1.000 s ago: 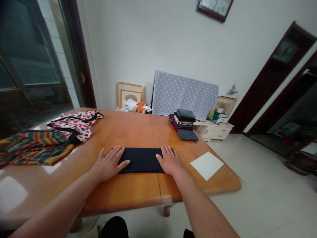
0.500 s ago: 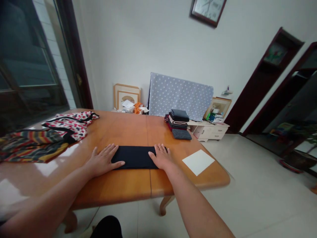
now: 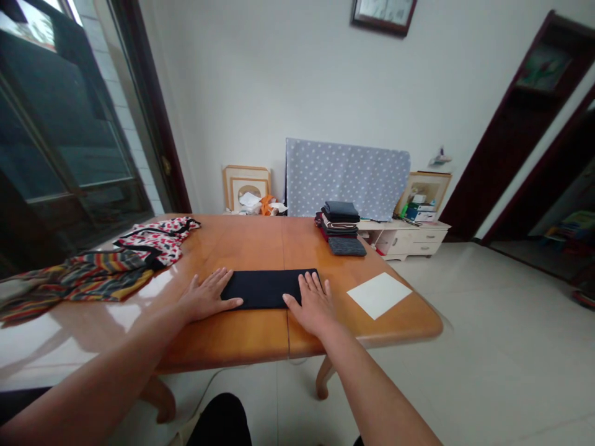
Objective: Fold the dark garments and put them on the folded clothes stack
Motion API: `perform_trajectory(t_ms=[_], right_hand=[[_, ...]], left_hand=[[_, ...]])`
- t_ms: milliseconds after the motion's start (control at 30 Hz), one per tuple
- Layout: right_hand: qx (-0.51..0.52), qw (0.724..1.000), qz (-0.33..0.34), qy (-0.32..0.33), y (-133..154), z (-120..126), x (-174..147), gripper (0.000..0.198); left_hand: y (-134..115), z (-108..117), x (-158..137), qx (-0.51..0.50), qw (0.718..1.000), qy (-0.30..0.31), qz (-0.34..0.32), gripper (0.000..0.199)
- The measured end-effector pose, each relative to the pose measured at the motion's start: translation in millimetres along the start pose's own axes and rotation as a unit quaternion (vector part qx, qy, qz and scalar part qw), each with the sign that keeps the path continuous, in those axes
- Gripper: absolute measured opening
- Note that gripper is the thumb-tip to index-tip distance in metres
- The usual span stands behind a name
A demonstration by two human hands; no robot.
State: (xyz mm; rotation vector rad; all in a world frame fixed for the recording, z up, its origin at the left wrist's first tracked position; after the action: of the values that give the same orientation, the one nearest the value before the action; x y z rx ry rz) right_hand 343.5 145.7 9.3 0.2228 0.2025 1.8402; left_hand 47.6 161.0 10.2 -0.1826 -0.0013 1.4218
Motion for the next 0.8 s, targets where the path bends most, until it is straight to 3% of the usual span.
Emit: perform_trajectory(t_ms=[233,333,433,500,600,800], right_hand=[[0.047,0.984,-0.101,-0.142,-75,5,-30,0.063],[0.090,0.969,-0.091,-0.213,-82,8,-37,0.055],[0.120,0.956,-0.055,-0.261,-78,12,-42,0.052],[0.146,0.945,-0.043,-0.289,-78,15,-46,0.051],[0.193,0.923,-0.045,-0.329,-83,21,-54,0.050],[0.253,0.889,-0.061,-0.378,-92,30,-65,0.049]], left_hand=[[2,2,3,0.014,0.999,0.031,-0.008,0.109],[3,5,8,0.038,0.998,0.056,-0.009,0.111],[-7,17,14,0.063,0.998,0.028,-0.004,0.105],[-29,27,18,0.067,0.997,-0.010,-0.023,0.095],[-82,31,26,0.058,0.993,-0.042,-0.091,0.078],[-191,13,55,0.037,0.980,-0.052,-0.189,0.066]])
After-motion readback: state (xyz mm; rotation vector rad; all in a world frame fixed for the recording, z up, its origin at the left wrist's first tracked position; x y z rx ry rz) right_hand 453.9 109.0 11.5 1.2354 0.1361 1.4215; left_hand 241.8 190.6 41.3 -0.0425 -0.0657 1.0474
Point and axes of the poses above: each hand's wrist, its own x-axis towards the middle knuckle, its own z-axis out of the back of the hand, y = z × x, the point moved 7 cm from there along x, towards the middle knuckle, and after that the axes turned 6 degrees about y, right-handed, at the moved point
